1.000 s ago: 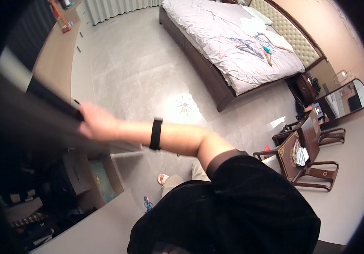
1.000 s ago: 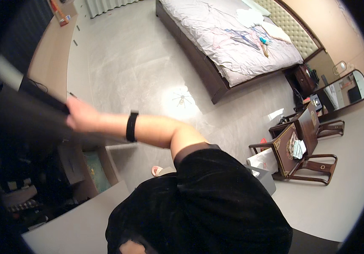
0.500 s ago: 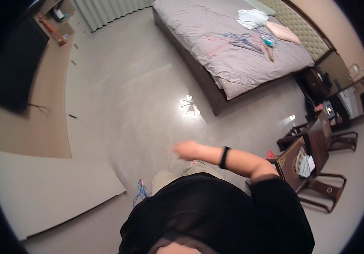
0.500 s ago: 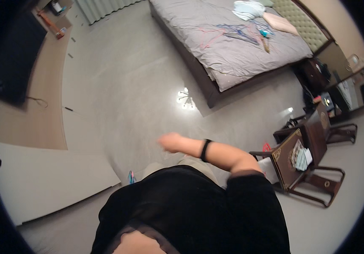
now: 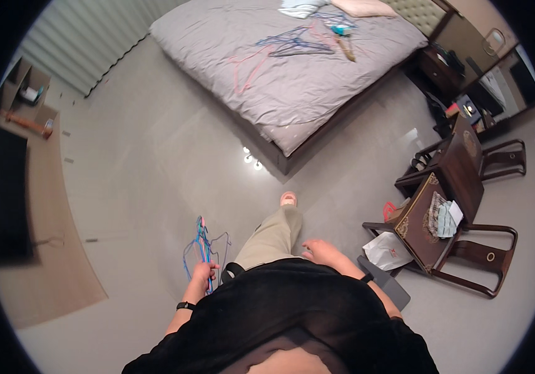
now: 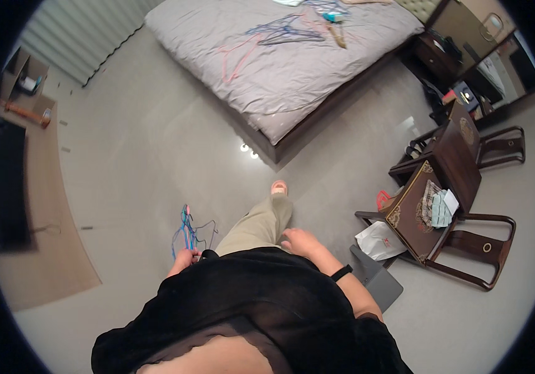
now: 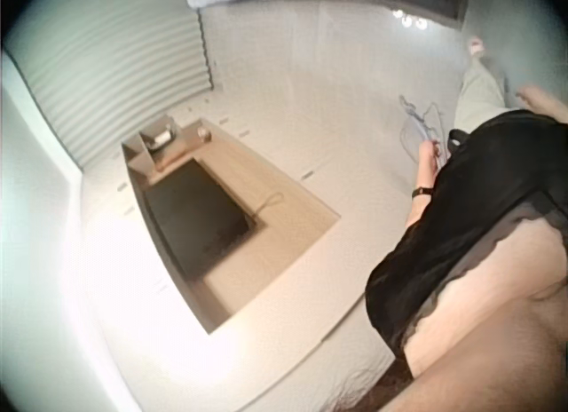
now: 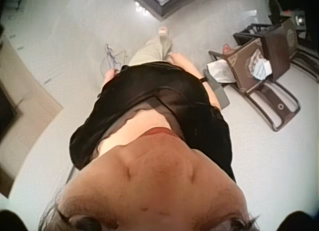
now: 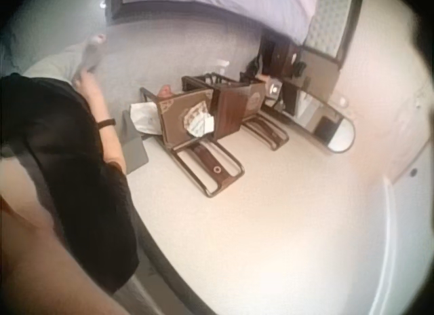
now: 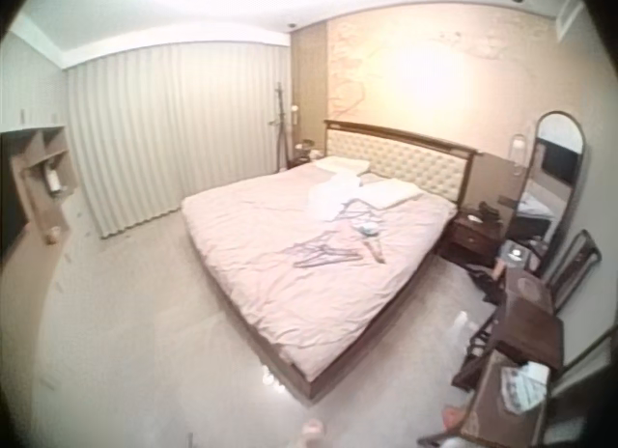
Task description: The person removes several shirts from a closet, placing them on a pile on the bed. They then gather a large number of empty hangers from the closet and the bed, carrying them out of the room.
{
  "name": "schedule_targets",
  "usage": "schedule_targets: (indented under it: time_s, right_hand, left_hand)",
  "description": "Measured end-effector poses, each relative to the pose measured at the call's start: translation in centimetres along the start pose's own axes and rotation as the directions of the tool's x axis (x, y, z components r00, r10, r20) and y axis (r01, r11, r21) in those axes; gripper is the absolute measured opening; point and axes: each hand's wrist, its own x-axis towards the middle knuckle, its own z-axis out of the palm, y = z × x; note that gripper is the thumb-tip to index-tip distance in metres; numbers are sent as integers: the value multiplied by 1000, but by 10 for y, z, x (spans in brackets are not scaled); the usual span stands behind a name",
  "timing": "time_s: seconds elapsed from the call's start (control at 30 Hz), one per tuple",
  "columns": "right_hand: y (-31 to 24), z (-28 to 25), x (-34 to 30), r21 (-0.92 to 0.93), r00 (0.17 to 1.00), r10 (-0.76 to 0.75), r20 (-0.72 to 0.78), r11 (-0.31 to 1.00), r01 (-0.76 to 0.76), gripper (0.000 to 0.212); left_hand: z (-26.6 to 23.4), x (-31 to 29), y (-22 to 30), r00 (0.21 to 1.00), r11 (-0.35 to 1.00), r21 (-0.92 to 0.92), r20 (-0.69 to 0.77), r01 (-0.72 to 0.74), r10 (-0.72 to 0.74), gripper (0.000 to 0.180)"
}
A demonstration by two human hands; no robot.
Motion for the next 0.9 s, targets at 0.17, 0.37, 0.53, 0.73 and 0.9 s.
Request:
schedule_targets:
  time_s: [0.17, 0.37, 0.53, 0.73, 0.9]
  right_hand:
    - [105, -46, -7, 205, 970, 234, -58, 954, -218, 36]
    - [189, -150, -40, 382, 771, 518, -369, 841, -382, 34]
    - [276, -184, -58, 695, 509, 728, -459, 651, -305, 31]
    - [398, -219, -64, 617, 641, 746, -180, 594, -517, 32]
    - [474, -327, -43, 561, 697, 692, -189, 658, -502, 33]
  left_hand:
    - [109, 42, 125, 988, 989, 23, 53, -148, 147, 15]
    - [275, 38, 270, 942, 964, 39, 225, -262, 247, 14]
    - [398, 19, 359, 876, 930, 76, 370, -361, 309, 13]
    - [531, 13, 406, 806, 817, -10, 155, -577, 571, 14]
    - [595, -11, 447, 762, 759, -72, -95, -647, 641, 13]
